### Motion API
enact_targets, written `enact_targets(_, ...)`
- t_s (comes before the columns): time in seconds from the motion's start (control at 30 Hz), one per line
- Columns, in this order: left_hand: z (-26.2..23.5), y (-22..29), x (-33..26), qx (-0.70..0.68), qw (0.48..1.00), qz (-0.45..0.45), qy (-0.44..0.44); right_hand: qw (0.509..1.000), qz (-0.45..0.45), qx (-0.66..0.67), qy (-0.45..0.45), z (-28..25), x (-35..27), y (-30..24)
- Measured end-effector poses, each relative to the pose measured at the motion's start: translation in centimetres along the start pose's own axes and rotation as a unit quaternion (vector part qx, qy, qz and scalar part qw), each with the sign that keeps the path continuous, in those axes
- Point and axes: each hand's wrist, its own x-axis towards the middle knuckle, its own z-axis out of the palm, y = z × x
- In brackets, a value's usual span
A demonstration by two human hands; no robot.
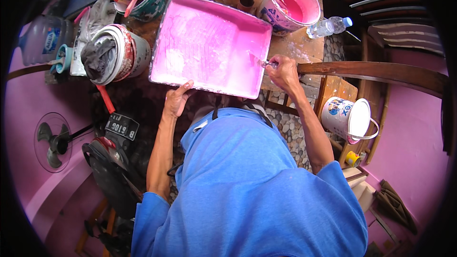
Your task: The person scrapes and mixes paint in a paint tray using a scraper and a paint brush, moving paint containers on the table.
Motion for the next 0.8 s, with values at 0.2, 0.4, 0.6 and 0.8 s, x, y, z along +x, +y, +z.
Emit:
enact_targets(0.2,0.3,0.2,-0.2,0.002,1.0,0.009,-0.005,0.999,-0.007,0.039,0.028,-0.9,1.2,-0.2)
enact_targets(0.4,0.1,0.1,-0.1,-0.003,1.0,-0.003,-0.005,0.998,0.034,0.031,-0.051,-1.7,1.6,-2.0)
enact_targets(0.6,0.3,0.2,-0.1,-0.004,1.0,-0.004,-0.001,0.998,-0.028,-0.019,0.044,-0.6,3.0,0.0)
enact_targets(0.8,0.4,0.3,-0.2,0.001,1.0,-0.004,0.0,0.999,-0.019,0.039,0.01,-1.3,3.1,-0.5)
